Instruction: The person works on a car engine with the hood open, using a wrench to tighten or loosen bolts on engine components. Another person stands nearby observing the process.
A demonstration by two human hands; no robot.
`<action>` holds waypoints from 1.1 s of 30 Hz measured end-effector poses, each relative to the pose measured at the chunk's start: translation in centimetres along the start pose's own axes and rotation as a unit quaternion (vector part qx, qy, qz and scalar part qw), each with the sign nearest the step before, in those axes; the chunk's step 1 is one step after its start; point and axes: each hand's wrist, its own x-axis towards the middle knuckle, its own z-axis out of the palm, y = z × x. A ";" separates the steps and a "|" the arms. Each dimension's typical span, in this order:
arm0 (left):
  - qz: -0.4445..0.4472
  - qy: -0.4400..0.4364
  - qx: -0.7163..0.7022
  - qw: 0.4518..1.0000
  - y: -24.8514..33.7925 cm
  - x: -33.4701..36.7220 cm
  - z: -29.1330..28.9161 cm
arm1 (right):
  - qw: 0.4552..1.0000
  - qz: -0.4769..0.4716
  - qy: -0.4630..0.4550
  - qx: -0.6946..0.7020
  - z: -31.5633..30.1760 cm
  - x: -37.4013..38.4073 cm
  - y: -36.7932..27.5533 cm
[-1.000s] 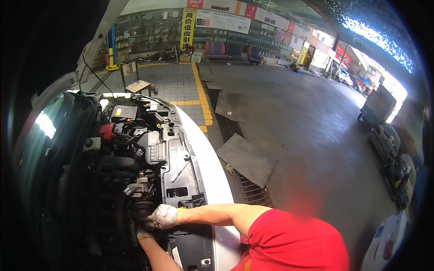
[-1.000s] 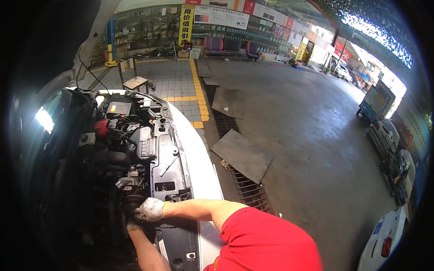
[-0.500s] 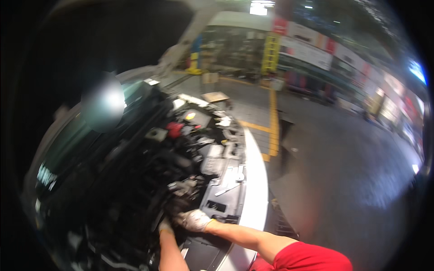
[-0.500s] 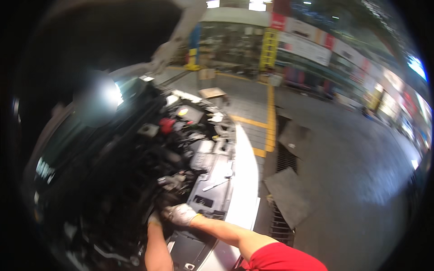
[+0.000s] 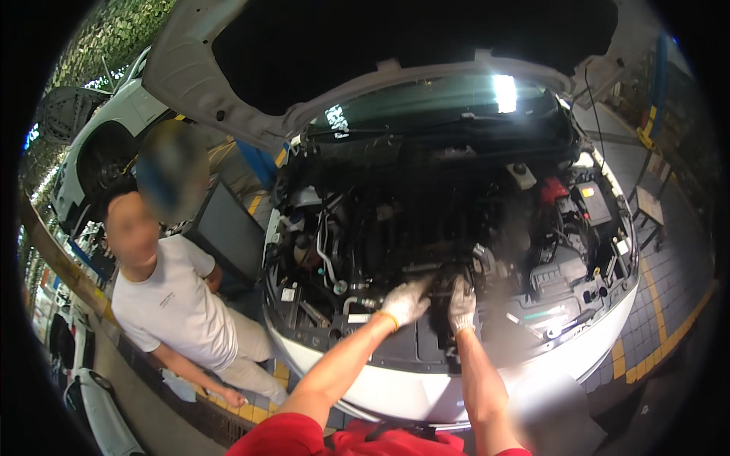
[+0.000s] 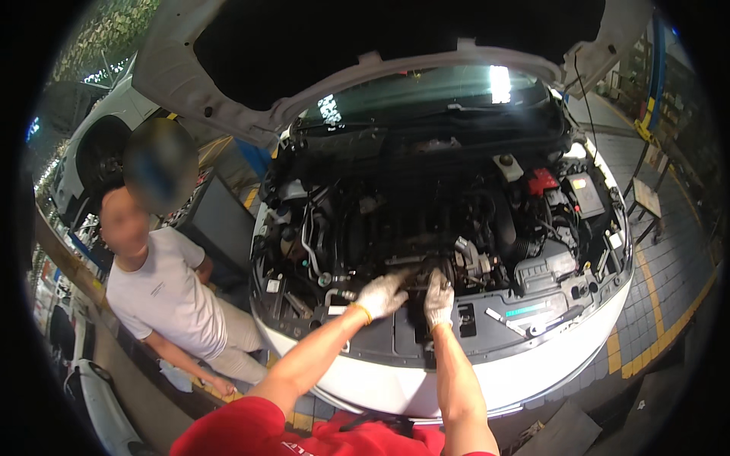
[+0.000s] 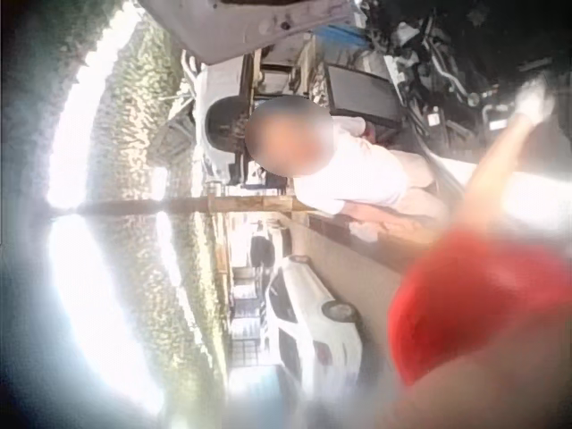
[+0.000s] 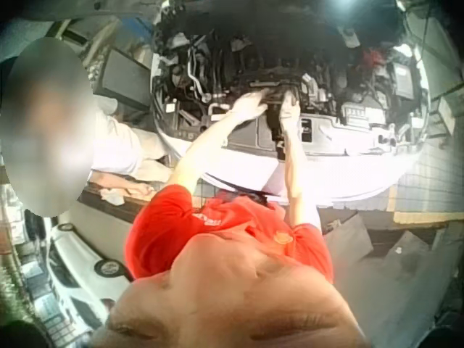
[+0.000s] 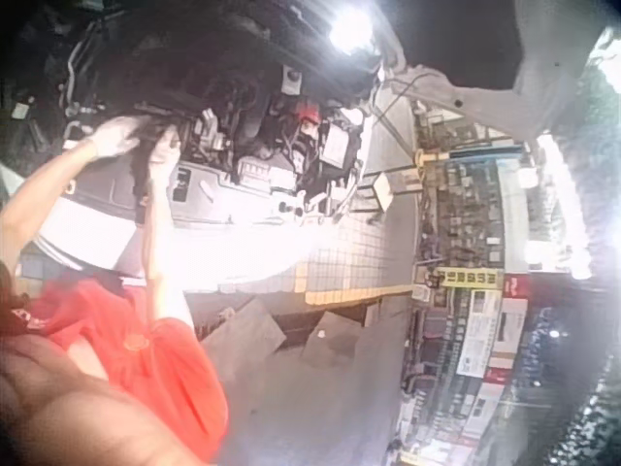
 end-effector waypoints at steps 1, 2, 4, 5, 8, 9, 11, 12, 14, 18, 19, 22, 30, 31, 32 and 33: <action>-0.053 -0.013 -0.015 0.998 -0.5 1.0 -1.5 | 0.999 -0.035 0.016 -0.022 0.4 -0.1 0.5; -0.093 -0.020 0.004 0.995 1.0 3.3 -4.8 | 0.995 -0.075 0.043 -0.055 -0.3 1.2 1.1; -0.151 0.039 0.014 0.988 -0.6 5.8 -10.9 | 0.971 0.166 -0.049 0.165 -1.2 0.5 -3.9; -0.174 0.048 0.018 0.983 0.8 8.4 -14.9 | 0.971 0.166 -0.061 0.158 -2.0 1.5 -3.9; -0.262 0.088 0.098 0.956 3.2 13.2 -25.2 | 0.970 0.159 -0.085 0.163 -3.6 2.3 -5.0; -0.215 -0.001 0.225 0.950 1.1 13.8 -28.8 | 0.968 0.155 -0.111 0.166 -3.3 1.7 -6.0; -0.233 -0.032 0.269 0.934 -0.6 14.1 -32.2 | 0.962 0.151 -0.144 0.176 -3.7 1.1 -6.5; -0.297 0.036 0.197 0.934 0.4 14.5 -33.2 | 0.959 0.148 -0.149 0.189 -4.0 1.4 -6.4; -0.259 0.033 0.219 0.940 2.5 14.3 -33.5 | 0.953 0.148 -0.153 0.213 -4.5 1.9 -6.6; -0.138 0.035 0.172 0.975 4.2 10.2 -26.2 | 0.954 0.128 -0.157 0.219 -5.0 1.7 -6.2; -0.045 0.066 0.146 0.986 2.7 9.2 -22.6 | 0.970 0.061 -0.149 0.181 -4.2 2.2 -4.4; -0.019 -0.036 0.079 0.996 3.9 5.8 -13.4 | 0.988 0.046 -0.149 0.017 -3.7 4.0 -3.3; -0.140 -0.016 -0.426 0.894 3.9 1.8 -2.4 | 0.956 0.122 -0.252 0.087 -5.4 8.7 -14.7; -0.157 -0.007 -0.492 0.856 4.3 1.6 -2.3 | 0.963 0.086 -0.247 0.065 -5.5 8.9 -14.1; -0.174 0.001 -0.554 0.814 4.2 1.8 -2.2 | 0.968 0.067 -0.223 0.091 -5.5 8.9 -13.7; -0.157 0.029 -0.622 0.767 2.2 3.0 -0.8 | 0.970 0.021 -0.218 0.107 -5.5 9.0 -13.4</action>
